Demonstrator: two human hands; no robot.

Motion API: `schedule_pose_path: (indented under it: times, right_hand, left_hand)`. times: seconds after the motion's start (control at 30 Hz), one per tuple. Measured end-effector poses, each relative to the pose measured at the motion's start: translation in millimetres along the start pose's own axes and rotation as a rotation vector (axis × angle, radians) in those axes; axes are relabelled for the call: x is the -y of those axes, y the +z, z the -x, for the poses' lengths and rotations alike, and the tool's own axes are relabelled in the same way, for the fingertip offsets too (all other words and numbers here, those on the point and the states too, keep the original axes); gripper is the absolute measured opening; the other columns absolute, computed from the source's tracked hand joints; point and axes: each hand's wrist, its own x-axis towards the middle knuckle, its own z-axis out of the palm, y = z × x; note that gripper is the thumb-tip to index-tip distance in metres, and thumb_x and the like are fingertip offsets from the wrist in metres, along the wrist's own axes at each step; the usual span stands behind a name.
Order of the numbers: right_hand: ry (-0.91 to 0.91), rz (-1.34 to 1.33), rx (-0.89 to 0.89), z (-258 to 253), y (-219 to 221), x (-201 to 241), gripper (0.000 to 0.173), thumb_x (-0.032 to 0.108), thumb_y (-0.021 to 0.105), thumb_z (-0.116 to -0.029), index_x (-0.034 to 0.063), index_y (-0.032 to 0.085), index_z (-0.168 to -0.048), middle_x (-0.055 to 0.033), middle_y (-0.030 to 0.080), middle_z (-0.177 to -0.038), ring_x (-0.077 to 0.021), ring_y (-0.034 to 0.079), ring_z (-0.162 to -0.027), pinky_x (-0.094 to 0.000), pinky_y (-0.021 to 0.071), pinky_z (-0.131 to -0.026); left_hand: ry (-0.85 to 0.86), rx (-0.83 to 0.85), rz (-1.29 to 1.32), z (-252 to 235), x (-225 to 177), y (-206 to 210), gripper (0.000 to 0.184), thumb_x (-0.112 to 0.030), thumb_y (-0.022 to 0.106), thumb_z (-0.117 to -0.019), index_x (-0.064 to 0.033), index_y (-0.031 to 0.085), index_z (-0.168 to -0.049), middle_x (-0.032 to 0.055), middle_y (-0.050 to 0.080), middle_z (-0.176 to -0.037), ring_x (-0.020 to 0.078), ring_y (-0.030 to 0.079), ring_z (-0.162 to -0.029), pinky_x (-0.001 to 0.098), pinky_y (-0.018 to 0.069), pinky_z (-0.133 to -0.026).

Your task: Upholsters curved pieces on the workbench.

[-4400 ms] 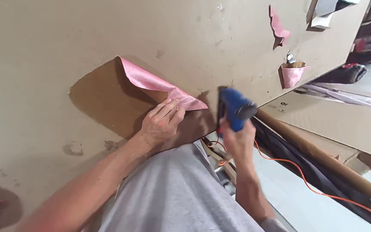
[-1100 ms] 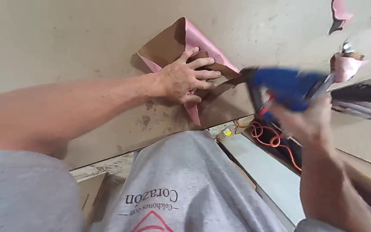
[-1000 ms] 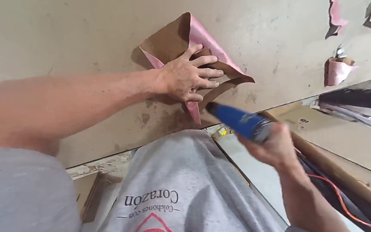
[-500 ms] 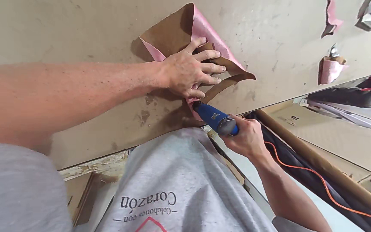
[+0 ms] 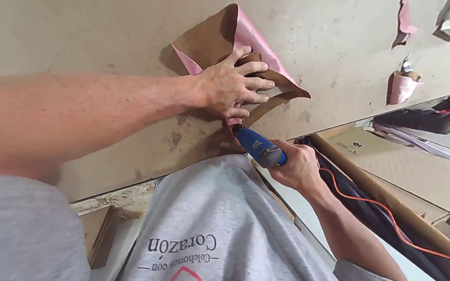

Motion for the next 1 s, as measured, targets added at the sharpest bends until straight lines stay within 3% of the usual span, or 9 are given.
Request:
schedule_pose_path:
  times: [0.13, 0.27, 0.5, 0.63, 0.7, 0.8, 0.87, 0.93, 1.0]
  right_hand:
    - [0.005, -0.017, -0.038, -6, -4, -4, 0.034, 0.038, 0.068, -0.0835, 0.0133, 0.077, -0.105, -0.0065, 0.073, -0.076, -0.0224, 0.071, -0.068, -0.0474, 0.0530, -0.058]
    - [0.004, -0.043, -0.022, -9, -9, -7, 0.037, 0.036, 0.067, -0.0840, 0.0153, 0.077, -0.113, -0.0061, 0.073, -0.077, -0.0213, 0.070, -0.069, -0.0471, 0.0530, -0.059]
    - [0.019, -0.036, 0.035, -12, -10, -7, 0.029, 0.037, 0.067, -0.0829, 0.0158, 0.076, -0.101, -0.0041, 0.071, -0.073, -0.0208, 0.070, -0.068, -0.0476, 0.0520, -0.058]
    - [0.207, -0.044, -0.061, 11, -35, -38, 0.030, 0.039, 0.068, -0.0867, 0.0109, 0.074, -0.096, -0.0076, 0.072, -0.077, -0.0231, 0.071, -0.072, -0.0518, 0.0553, -0.063]
    - [0.388, -0.017, -0.126, 18, -59, -71, 0.040, 0.044, 0.070, -0.0893, 0.0060, 0.072, -0.102, -0.0131, 0.072, -0.083, -0.0286, 0.072, -0.078, -0.0572, 0.0567, -0.069]
    - [0.554, 0.128, -0.150, -7, -87, -126, 0.053, 0.046, 0.065, -0.0921, 0.0065, 0.064, -0.127, -0.0284, 0.069, -0.097, -0.0503, 0.067, -0.090, -0.0742, 0.0471, -0.075]
    - [0.518, 0.185, -0.179, -35, -88, -163, 0.058, 0.041, 0.063, -0.0915, 0.0093, 0.057, -0.140, -0.0326, 0.067, -0.106, -0.0563, 0.065, -0.095, -0.0778, 0.0441, -0.074]
    - [0.420, 0.186, -0.176, -56, -83, -189, 0.065, 0.034, 0.063, -0.0927, 0.0078, 0.048, -0.150, -0.0337, 0.062, -0.124, -0.0577, 0.061, -0.109, -0.0788, 0.0444, -0.082]
    - [0.259, 0.162, -0.214, -75, -82, -187, 0.052, 0.029, 0.064, -0.0942, 0.0034, 0.059, -0.140, -0.0306, 0.056, -0.137, -0.0550, 0.053, -0.124, -0.0759, 0.0440, -0.092]
  left_hand:
    - [-0.005, -0.008, -0.004, 2, 0, 2, 0.054, -0.057, 0.039, -0.1014, -0.0362, 0.057, -0.147, -0.0025, 0.043, -0.163, 0.0352, 0.026, -0.155, 0.0688, 0.0100, -0.122]
    - [-0.006, -0.005, 0.001, 0, 0, 2, 0.053, -0.056, 0.039, -0.1013, -0.0363, 0.057, -0.147, -0.0029, 0.043, -0.163, 0.0352, 0.027, -0.155, 0.0695, 0.0112, -0.121]
    - [-0.015, 0.004, -0.008, 1, -1, 1, 0.052, -0.056, 0.040, -0.1011, -0.0367, 0.057, -0.147, -0.0023, 0.044, -0.162, 0.0356, 0.028, -0.155, 0.0698, 0.0116, -0.121]
    - [-0.017, 0.000, -0.020, -2, -2, -5, 0.051, -0.056, 0.044, -0.1002, -0.0369, 0.058, -0.145, -0.0029, 0.046, -0.161, 0.0359, 0.030, -0.154, 0.0708, 0.0130, -0.120]
    - [-0.034, 0.031, -0.043, 0, -7, -8, 0.053, -0.057, 0.043, -0.1000, -0.0372, 0.057, -0.147, -0.0027, 0.044, -0.162, 0.0355, 0.028, -0.155, 0.0705, 0.0104, -0.121]
    - [-0.063, 0.067, -0.103, -4, -18, -14, 0.053, -0.056, 0.046, -0.0992, -0.0366, 0.057, -0.147, -0.0022, 0.044, -0.162, 0.0360, 0.025, -0.156, 0.0710, 0.0084, -0.121]
    - [-0.126, 0.092, -0.158, -8, -34, -22, 0.050, -0.051, 0.051, -0.0980, -0.0344, 0.060, -0.145, -0.0006, 0.045, -0.161, 0.0365, 0.026, -0.156, 0.0709, 0.0095, -0.121]
    - [-0.239, 0.098, -0.196, -15, -61, -28, 0.046, -0.039, 0.058, -0.0944, -0.0284, 0.065, -0.139, 0.0052, 0.050, -0.157, 0.0384, 0.032, -0.152, 0.0712, 0.0145, -0.120]
    - [-0.400, 0.026, -0.233, -28, -89, -28, 0.036, -0.026, 0.063, -0.0899, -0.0170, 0.073, -0.123, 0.0110, 0.059, -0.147, 0.0381, 0.044, -0.144, 0.0703, 0.0217, -0.118]
